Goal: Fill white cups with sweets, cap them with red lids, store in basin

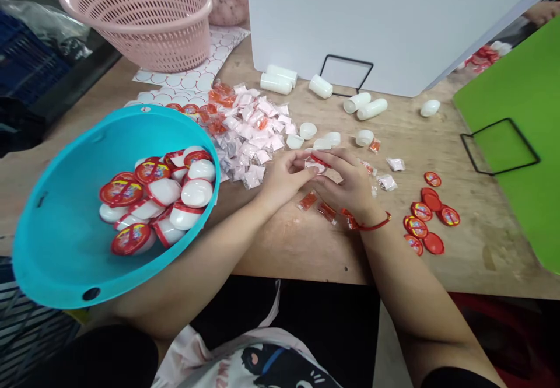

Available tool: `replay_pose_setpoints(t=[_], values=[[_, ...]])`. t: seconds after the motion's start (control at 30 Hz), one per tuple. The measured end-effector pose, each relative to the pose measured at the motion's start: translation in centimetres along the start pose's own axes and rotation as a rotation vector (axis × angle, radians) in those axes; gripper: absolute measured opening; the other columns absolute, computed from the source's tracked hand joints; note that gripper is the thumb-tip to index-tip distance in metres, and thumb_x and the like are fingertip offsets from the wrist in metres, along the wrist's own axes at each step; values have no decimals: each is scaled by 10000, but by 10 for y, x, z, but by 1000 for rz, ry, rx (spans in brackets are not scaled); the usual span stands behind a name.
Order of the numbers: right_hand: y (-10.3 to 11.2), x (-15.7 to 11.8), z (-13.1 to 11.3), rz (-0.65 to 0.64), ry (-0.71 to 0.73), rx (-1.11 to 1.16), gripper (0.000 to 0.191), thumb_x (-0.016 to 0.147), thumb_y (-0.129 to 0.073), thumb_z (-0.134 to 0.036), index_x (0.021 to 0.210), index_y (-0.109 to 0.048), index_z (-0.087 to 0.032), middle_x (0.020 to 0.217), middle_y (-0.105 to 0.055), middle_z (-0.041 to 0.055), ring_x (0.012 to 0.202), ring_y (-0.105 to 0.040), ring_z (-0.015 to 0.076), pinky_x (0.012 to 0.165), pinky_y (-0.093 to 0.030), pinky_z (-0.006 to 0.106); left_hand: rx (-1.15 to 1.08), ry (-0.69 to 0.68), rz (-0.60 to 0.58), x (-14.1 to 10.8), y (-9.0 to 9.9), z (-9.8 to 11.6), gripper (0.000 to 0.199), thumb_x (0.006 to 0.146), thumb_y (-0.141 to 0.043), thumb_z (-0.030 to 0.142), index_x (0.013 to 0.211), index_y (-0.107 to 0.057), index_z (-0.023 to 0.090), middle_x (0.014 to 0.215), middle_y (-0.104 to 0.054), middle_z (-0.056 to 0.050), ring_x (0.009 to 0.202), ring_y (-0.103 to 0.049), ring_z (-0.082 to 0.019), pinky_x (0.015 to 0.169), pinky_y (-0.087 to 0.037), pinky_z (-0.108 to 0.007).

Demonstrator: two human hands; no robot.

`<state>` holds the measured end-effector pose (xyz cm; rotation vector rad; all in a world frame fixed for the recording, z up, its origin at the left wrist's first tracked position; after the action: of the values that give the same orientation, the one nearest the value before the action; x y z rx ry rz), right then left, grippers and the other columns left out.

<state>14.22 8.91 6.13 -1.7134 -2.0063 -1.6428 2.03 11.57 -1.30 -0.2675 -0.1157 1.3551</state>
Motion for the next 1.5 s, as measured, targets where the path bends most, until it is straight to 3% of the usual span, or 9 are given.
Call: replay_pose_setpoints(t=[0.17, 0.33, 0.53, 0.83, 1.0, 1.17, 1.27, 1.4, 1.5], values=[[2, 0, 8, -13, -52, 17, 373, 953, -671, -382, 1308, -687, -271, 1167, -703, 104, 1109, -680, 274, 972, -583, 468, -220, 107, -69, -4, -10, -10, 421, 728, -826, 315, 1103, -684, 185, 1024, -735, -48, 955, -694, -177, 929, -529, -355], [-2, 1, 0, -17, -14, 18, 352, 960, -649, -334, 1304, -690, -273, 1202, -703, 106, 1088, -687, 257, 961, -587, 456, -104, 17, 7, -2, -1, -7, 449, 703, -864, 326, 1084, -686, 168, 993, -729, -53, 949, -677, -173, 945, -524, -361], [2, 0, -1, 36, -6, 7, 369, 937, -673, -302, 1306, -688, -291, 1141, -704, 97, 1040, -695, 254, 899, -606, 456, -116, 21, -29, -2, -4, -7, 453, 716, -854, 320, 1107, -691, 160, 1114, -734, -83, 1039, -682, -187, 988, -512, -362], [1, -1, 0, 77, -36, 23, 446, 870, -773, -422, 1288, -683, -295, 1171, -685, 99, 1078, -677, 274, 940, -592, 484, -210, 136, 19, -8, -6, -8, 383, 701, -829, 272, 1050, -689, 198, 964, -729, -7, 809, -670, -124, 697, -543, -238], [-2, 0, -6, 37, 8, 56, 477, 874, -776, -421, 1322, -658, -310, 1181, -670, 87, 1085, -661, 268, 956, -582, 478, -276, 138, 48, -6, -2, -8, 272, 704, -759, 221, 964, -696, 173, 830, -712, 4, 740, -649, -113, 641, -509, -216], [-9, 2, -12, -67, 52, 60, 557, 867, -777, -444, 1382, -609, -316, 1216, -635, 93, 1114, -638, 276, 970, -574, 476, -112, 96, 37, -4, -1, -8, 309, 706, -700, 153, 1002, -618, 190, 758, -692, 14, 679, -642, -126, 602, -467, -226], [-16, 1, -13, -122, 81, 81, 490, 908, -726, -391, 1376, -601, -318, 1214, -624, 96, 1122, -633, 278, 960, -575, 488, 22, 34, 11, -7, -4, -3, 346, 744, -656, 128, 1058, -550, 227, 751, -673, 35, 674, -629, -128, 612, -449, -235], [-18, 0, -15, -145, 124, 108, 402, 925, -655, -224, 1318, -637, -308, 1175, -638, 83, 1110, -644, 256, 941, -577, 459, 277, -84, 7, -11, -4, 7, 413, 774, -638, 118, 1155, -573, 263, 895, -689, 17, 713, -609, -144, 691, -458, -285], [-17, -1, -13, -146, 109, 99, 367, 908, -684, -240, 1271, -666, -291, 1144, -645, 76, 1076, -649, 247, 926, -579, 440, 362, -130, -15, -13, -6, 10, 474, 789, -614, 109, 1233, -575, 271, 1020, -690, -5, 776, -617, -163, 759, -467, -314]])
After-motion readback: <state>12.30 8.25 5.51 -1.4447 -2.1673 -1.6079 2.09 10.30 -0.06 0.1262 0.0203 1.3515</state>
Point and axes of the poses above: each hand's wrist, its own x-axis towards the middle knuckle, its own y-axis out of the back of the hand, z = x × y, the point moved 10 cm from there along x, towards the middle knuckle
